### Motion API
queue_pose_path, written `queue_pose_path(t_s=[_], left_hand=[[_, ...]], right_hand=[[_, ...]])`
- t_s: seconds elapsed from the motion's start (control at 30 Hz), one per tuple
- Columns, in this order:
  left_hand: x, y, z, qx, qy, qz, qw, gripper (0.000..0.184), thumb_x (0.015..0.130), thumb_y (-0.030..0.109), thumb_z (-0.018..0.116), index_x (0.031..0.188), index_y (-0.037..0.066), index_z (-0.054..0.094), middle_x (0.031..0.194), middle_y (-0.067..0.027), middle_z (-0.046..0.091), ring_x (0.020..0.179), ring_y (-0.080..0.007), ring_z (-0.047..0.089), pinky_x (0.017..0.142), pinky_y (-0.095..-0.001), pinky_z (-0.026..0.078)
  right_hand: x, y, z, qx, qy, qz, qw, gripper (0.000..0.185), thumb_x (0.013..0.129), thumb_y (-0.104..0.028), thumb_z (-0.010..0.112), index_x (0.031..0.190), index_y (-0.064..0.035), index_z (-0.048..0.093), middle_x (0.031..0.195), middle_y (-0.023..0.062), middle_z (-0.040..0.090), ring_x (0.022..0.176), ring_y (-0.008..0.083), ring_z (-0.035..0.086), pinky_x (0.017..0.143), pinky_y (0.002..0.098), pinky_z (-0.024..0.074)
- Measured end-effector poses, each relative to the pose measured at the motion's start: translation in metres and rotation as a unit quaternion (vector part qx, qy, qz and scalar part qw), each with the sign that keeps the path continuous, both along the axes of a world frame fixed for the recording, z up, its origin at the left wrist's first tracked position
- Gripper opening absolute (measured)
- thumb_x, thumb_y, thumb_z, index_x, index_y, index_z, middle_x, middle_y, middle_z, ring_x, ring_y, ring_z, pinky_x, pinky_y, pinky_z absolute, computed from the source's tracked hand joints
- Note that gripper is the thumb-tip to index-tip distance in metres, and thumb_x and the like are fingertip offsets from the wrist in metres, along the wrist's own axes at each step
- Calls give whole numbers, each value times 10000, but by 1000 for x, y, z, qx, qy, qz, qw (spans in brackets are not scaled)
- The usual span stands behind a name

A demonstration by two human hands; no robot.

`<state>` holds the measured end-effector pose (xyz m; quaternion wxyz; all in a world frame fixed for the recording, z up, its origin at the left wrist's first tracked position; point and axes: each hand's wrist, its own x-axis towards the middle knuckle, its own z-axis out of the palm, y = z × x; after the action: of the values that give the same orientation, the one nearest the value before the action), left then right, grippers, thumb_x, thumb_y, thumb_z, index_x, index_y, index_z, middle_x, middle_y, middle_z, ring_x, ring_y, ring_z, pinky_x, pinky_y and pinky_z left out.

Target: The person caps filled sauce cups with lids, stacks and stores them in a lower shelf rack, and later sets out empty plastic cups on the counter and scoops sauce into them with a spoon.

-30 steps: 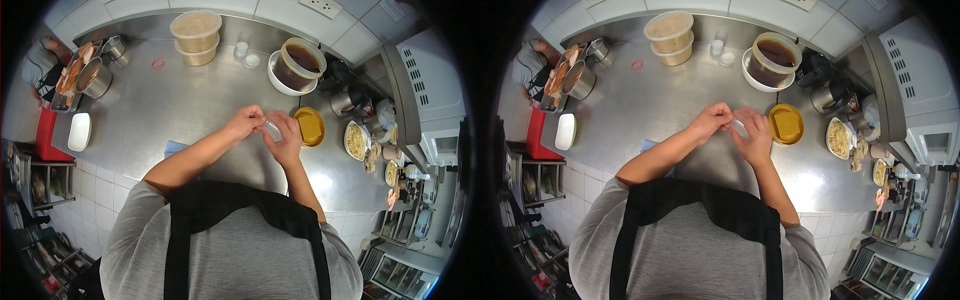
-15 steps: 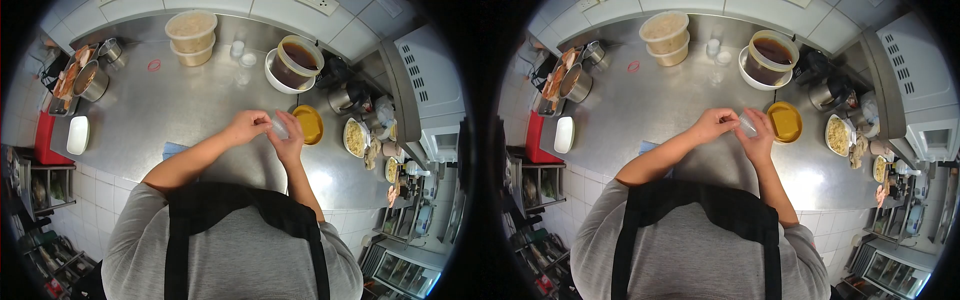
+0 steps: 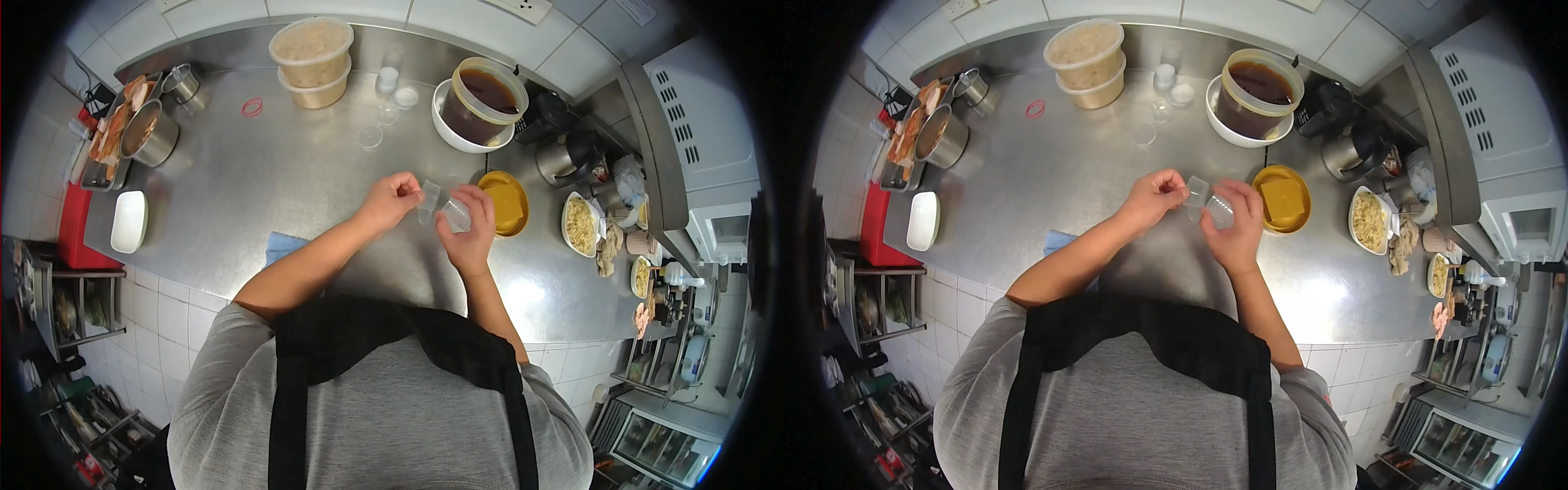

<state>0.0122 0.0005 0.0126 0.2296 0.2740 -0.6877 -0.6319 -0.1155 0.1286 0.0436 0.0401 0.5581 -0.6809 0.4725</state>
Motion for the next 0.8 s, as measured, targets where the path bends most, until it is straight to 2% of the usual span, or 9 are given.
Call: queue_pose_path(t_s=[0.03, 0.13, 0.23, 0.33, 0.37, 0.57, 0.67, 0.73, 0.8], left_hand=[[1, -1, 1, -101, -58, 27, 993, 127, 827, 121, 667, 880, 43, 582, 733, -12, 572, 683, -83, 531, 605, -242, 454], [3, -4, 9, -290, -52, 110, 949, 170, 792, 157, 682, 861, 40, 582, 669, -59, 555, 619, -131, 527, 589, -272, 445], [0, 12, 19, -176, 26, 50, 983, 139, 812, 151, 665, 854, 34, 603, 667, -31, 568, 621, -111, 518, 589, -279, 447], [-3, 22, 14, 21, 95, -49, 994, 107, 830, 141, 654, 857, 41, 626, 695, -10, 589, 636, -78, 511, 584, -263, 440], [0, 21, 13, 55, 53, -60, 995, 92, 852, 131, 640, 855, 40, 628, 733, 2, 597, 653, -49, 502, 594, -229, 427], [6, 22, 3, 225, 133, -50, 964, 103, 854, 133, 645, 852, 31, 629, 746, 8, 593, 659, -52, 507, 587, -206, 412], [14, 12, 0, 216, 79, -24, 973, 111, 852, 108, 640, 935, 35, 636, 828, -12, 626, 740, -67, 543, 667, -213, 449], [15, 1, 8, 11, 6, 38, 999, 127, 830, 122, 663, 916, 33, 634, 758, -20, 593, 685, -79, 529, 622, -223, 442], [14, -6, 18, -143, -13, 91, 985, 132, 815, 124, 675, 898, 31, 634, 719, -29, 580, 653, -90, 526, 602, -230, 441]], right_hand=[[-4, 0, -1, 0, -8, -6, 1000, 420, 648, -73, 746, 1048, -48, 618, 1115, 147, 568, 1041, 304, 551, 882, 370, 455], [-4, -1, 1, 0, -39, -19, 999, 431, 654, -82, 752, 1058, -45, 609, 1114, 145, 570, 1045, 309, 549, 897, 378, 446], [-1, -2, 0, -2, -39, -6, 999, 444, 656, -93, 760, 1070, -40, 609, 1108, 137, 576, 1037, 302, 560, 893, 374, 449], [5, -4, 0, -4, -34, 22, 999, 454, 653, -98, 766, 1076, -39, 613, 1103, 129, 582, 1021, 288, 574, 879, 364, 460], [6, -3, 1, -4, -34, 31, 999, 457, 651, -99, 767, 1077, -38, 615, 1102, 126, 584, 1016, 283, 579, 874, 361, 464], [12, 0, -2, -15, -42, 40, 998, 457, 637, -93, 771, 1065, -38, 624, 1089, 137, 584, 1004, 280, 583, 863, 352, 470], [10, 3, -1, -11, -23, 41, 999, 483, 643, -99, 783, 1089, -38, 610, 1083, 143, 579, 1008, 279, 574, 870, 340, 462], [4, 2, -8, -11, -97, 14, 995, 503, 651, -97, 789, 1111, -37, 594, 1085, 141, 576, 1013, 271, 568, 879, 334, 455], [-1, 1, -19, -9, -207, 9, 978, 523, 658, -94, 794, 1132, -35, 580, 1086, 140, 573, 1016, 264, 563, 885, 331, 449]])
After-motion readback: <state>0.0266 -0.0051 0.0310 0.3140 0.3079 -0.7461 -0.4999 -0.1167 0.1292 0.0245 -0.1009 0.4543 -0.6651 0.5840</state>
